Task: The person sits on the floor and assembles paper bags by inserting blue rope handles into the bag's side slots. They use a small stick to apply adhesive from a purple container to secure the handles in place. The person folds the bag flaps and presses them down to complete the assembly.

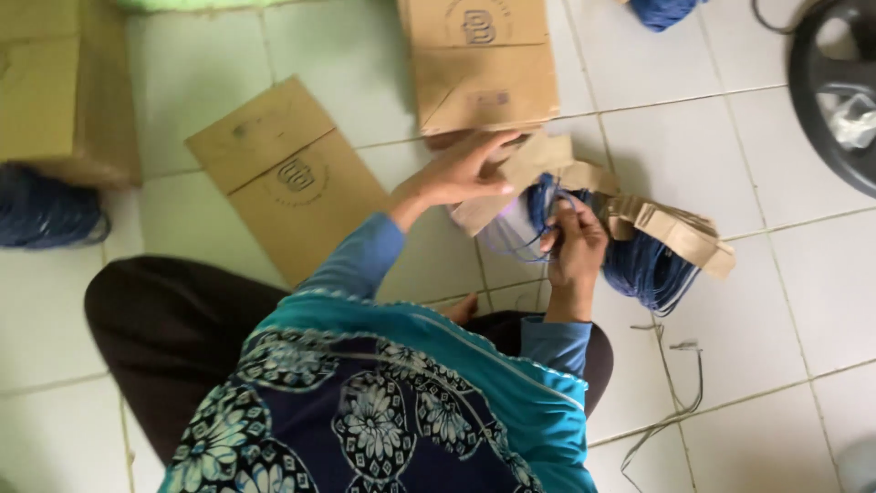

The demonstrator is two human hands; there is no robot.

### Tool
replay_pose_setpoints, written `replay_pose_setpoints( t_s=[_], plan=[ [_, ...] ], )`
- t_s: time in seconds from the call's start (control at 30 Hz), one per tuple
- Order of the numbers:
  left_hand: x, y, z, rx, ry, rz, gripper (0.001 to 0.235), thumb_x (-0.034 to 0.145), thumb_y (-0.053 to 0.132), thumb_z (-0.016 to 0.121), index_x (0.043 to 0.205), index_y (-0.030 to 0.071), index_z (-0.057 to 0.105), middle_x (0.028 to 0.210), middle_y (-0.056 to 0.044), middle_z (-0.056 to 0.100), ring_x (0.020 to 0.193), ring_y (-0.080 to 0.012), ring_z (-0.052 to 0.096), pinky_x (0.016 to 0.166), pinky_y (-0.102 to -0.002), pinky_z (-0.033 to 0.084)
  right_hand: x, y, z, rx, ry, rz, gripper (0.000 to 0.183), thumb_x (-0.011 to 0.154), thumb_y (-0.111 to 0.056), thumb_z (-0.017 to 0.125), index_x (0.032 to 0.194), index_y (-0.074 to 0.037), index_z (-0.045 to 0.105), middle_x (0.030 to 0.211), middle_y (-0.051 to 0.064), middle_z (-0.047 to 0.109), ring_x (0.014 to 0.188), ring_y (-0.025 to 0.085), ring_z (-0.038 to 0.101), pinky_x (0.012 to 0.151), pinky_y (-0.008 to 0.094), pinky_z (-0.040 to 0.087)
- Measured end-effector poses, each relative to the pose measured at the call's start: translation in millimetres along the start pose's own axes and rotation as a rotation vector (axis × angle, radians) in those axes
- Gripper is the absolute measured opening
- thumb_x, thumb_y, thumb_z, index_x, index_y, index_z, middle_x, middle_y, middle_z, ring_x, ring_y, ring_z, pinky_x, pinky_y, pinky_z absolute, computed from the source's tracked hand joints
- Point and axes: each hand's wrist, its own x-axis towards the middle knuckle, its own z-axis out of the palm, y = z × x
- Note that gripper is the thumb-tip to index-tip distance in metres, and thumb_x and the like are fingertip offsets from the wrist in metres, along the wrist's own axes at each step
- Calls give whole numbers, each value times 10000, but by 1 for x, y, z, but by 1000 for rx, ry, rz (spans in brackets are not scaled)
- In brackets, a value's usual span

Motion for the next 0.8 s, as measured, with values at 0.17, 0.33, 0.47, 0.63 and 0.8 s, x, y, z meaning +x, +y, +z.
replay_pose_setpoints(
  t_s=[0.17,0.33,0.47,0.63,0.8],
  plan=[
    [-129,-90,50,-70,182,-221,579,881,367,699,1381,107,563,1315,-218,610,1256,-392,580,1056,-523,470,-76,-2,23,-719,-488,45,261,984,-106,605,1207,26,642,607,149,663,464,261,684,408,341,552],
    [-180,-150,114,-85,168,-396,460,904,343,684,1311,137,619,1263,-137,675,1223,-302,628,1037,-464,513,-92,64,-14,-1385,-610,-56,356,973,-425,650,1147,-135,760,1045,152,771,1008,351,732,911,474,592],
    [-183,-156,127,-53,177,-397,428,938,338,669,1316,141,631,1279,-132,671,1234,-298,625,1045,-435,514,-90,67,-29,-1511,-542,15,371,943,-548,638,1125,-263,789,1027,57,749,1013,292,723,936,451,584],
    [-216,-137,104,-163,221,-467,434,981,381,597,1343,144,629,1312,-147,657,1217,-329,632,1039,-451,511,-133,7,21,-1053,-503,100,310,991,-343,675,753,-156,746,510,18,612,478,130,627,492,287,527],
    [-272,-77,67,-367,347,-438,575,963,388,670,1441,101,528,1394,-199,599,1267,-377,592,1052,-505,491,-171,-9,74,-682,-528,-212,155,1044,-153,671,1086,-70,795,509,32,538,490,90,442,497,255,423]
  ],
)
